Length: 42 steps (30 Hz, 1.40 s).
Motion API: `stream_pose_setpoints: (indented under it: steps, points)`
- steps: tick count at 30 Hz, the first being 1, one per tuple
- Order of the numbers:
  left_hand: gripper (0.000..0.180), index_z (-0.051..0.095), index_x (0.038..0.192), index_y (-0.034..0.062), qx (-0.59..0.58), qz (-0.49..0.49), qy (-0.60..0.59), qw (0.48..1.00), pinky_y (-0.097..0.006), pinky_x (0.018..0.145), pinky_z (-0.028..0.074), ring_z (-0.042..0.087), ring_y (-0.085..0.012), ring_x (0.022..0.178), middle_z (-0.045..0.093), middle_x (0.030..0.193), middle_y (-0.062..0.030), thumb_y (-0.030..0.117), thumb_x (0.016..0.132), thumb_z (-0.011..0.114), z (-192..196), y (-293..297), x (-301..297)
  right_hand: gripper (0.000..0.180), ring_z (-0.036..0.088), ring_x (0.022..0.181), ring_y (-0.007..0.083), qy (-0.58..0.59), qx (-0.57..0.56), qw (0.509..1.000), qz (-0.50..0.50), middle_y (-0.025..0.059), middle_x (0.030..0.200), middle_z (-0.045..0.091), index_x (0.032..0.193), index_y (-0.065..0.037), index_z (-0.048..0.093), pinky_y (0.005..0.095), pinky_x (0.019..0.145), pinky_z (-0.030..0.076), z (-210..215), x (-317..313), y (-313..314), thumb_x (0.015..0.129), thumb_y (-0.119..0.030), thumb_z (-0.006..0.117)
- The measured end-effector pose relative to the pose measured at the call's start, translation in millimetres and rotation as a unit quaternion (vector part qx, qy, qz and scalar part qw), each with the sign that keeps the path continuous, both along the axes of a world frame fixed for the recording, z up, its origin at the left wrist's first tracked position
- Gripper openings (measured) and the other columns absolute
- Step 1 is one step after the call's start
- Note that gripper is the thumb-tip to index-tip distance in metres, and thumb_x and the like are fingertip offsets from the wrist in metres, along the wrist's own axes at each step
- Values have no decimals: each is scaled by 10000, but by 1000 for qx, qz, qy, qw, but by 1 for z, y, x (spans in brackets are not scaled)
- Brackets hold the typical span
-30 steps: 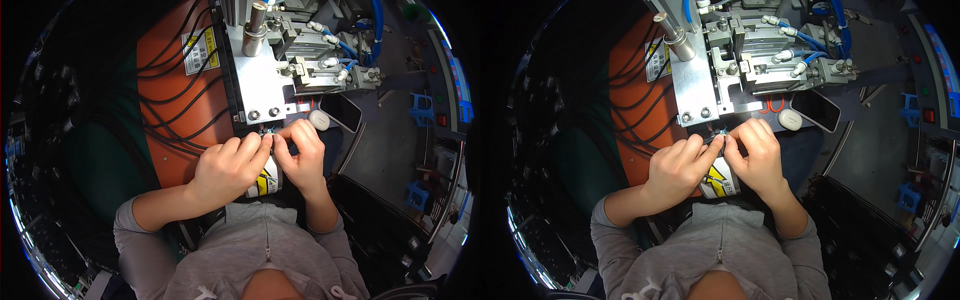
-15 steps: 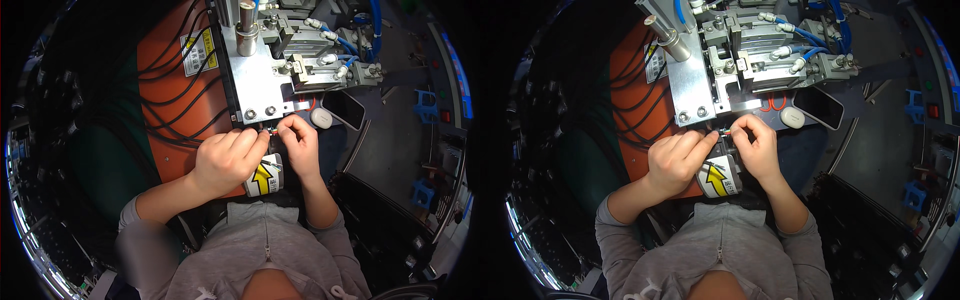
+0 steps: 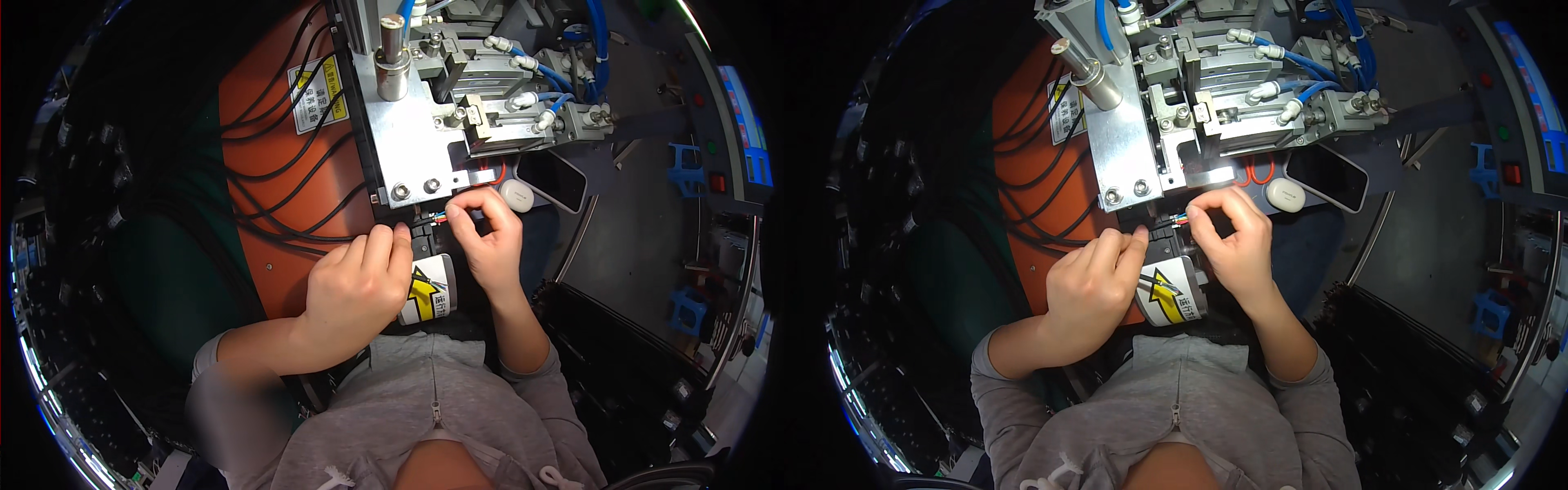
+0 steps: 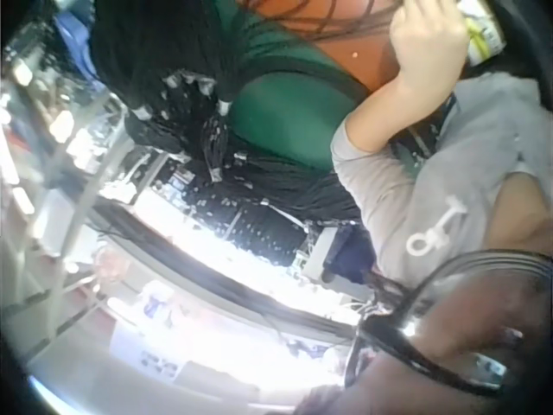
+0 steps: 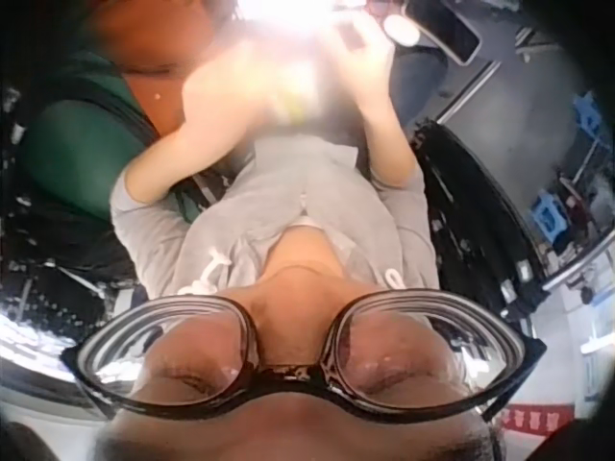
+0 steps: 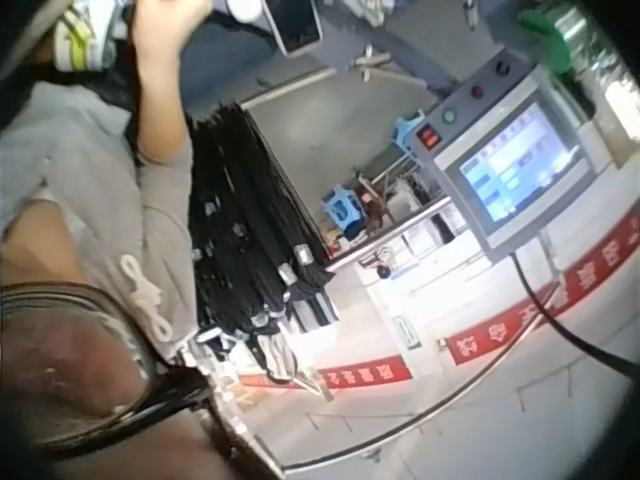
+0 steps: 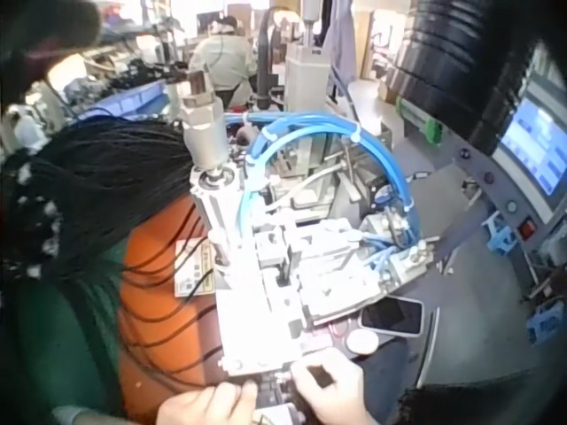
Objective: The person selects bundles of black cables from a green workbench and inserts the exposed multi-colored wire ends into a crimping machine. They manipulate the wires with both hands to align them with the machine's mechanism, repeating this process for multiple cable bundles in a factory setting.
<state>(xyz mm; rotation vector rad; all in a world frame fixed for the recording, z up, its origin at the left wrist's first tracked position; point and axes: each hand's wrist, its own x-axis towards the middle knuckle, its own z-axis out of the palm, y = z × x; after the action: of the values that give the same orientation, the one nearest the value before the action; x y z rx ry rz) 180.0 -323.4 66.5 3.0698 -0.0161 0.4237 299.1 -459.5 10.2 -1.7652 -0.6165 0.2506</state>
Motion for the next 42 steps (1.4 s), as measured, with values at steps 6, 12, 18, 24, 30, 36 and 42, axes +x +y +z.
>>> stream_pose_setpoints:
  steps: [6,12,18,24,30,36,42]
  points:
    - [274,663,939,35,-45,11,2,999,-261,510,427,553,-131,602,531,740,-16,96,672,651,-2,9,2,251,626,782,209,-75,115,967,216,97,853,655,903,-22,675,316,705,487,13,3,-8,670,1,766]
    - [259,686,907,47,-33,-69,-153,985,-267,547,418,545,-146,656,593,810,-21,140,669,645,8,10,9,246,645,746,224,-145,152,966,149,100,823,673,879,2,675,311,689,505,20,-2,-5,659,-11,784]
    - [212,662,872,10,-194,-102,-162,962,-271,430,386,517,-160,536,550,669,-39,92,696,747,-9,17,13,277,655,789,232,-37,213,974,69,134,859,684,935,34,650,303,706,515,15,-17,-1,680,53,757]
    - [167,639,830,28,-220,-99,-197,950,-275,430,379,473,-153,507,475,633,-17,103,709,725,-11,19,15,185,625,775,217,-165,155,970,84,108,853,658,912,15,674,278,705,497,24,-12,11,739,-14,733]
    - [164,628,816,22,-223,-96,-194,950,-279,421,370,469,-151,513,447,649,-30,76,692,721,-12,17,14,116,612,775,143,117,189,972,74,89,823,647,843,18,695,257,697,489,32,-15,13,734,1,733]
    - [167,626,825,13,-203,-78,-188,958,-267,416,369,473,-133,531,452,677,-27,67,683,697,-16,13,12,134,591,691,172,-90,118,989,14,102,778,632,779,-3,655,269,628,461,29,-17,16,694,28,753]
    - [201,666,879,49,-136,-82,-181,970,-235,428,362,473,-100,550,483,686,10,67,679,652,-15,18,15,132,557,723,210,-100,10,992,71,107,778,583,786,-10,575,302,665,436,37,-8,5,760,-39,700]
